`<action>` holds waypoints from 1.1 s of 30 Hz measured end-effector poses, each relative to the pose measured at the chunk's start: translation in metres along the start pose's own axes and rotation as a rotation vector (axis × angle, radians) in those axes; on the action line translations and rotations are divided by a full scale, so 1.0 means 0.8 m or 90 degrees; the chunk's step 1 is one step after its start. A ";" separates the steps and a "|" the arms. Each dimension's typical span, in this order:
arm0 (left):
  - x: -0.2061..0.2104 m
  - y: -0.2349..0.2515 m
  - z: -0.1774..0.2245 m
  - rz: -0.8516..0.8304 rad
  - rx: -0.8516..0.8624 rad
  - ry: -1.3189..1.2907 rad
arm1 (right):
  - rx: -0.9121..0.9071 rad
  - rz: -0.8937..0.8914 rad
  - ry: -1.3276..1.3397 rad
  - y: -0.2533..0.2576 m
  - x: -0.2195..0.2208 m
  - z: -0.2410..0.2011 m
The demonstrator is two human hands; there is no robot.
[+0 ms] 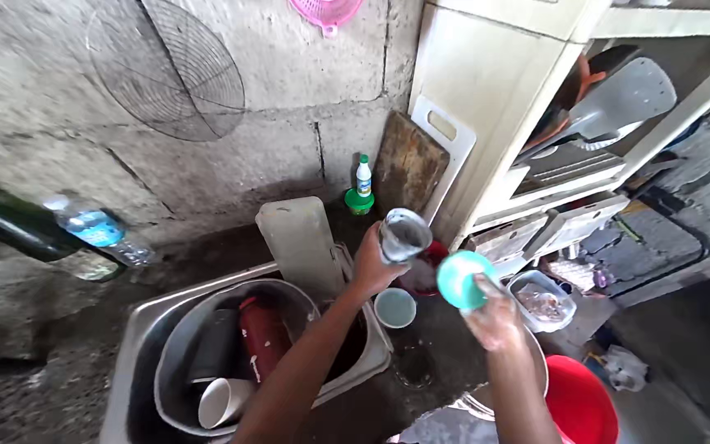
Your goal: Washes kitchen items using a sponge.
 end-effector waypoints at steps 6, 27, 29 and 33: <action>0.122 0.057 -0.034 0.028 -0.204 -0.299 | -0.018 0.125 -0.066 -0.018 -0.061 0.007; 0.141 -0.177 -0.040 -0.567 0.045 0.361 | -0.073 0.172 -0.203 -0.035 -0.075 0.031; 0.143 -0.178 -0.048 -0.554 0.024 0.380 | -0.070 0.168 -0.195 -0.037 -0.065 0.033; 0.118 -0.181 -0.051 -0.413 -0.001 0.244 | -0.071 0.143 -0.200 -0.039 -0.044 0.042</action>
Point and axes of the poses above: each hand's wrist, its own y-axis towards the middle knuckle, its own x-axis out of the palm, z = x × y, the point moved 4 cm from there along y, towards the middle knuckle, and after that the axes turned 6 degrees about -z, right-handed, at the moved point
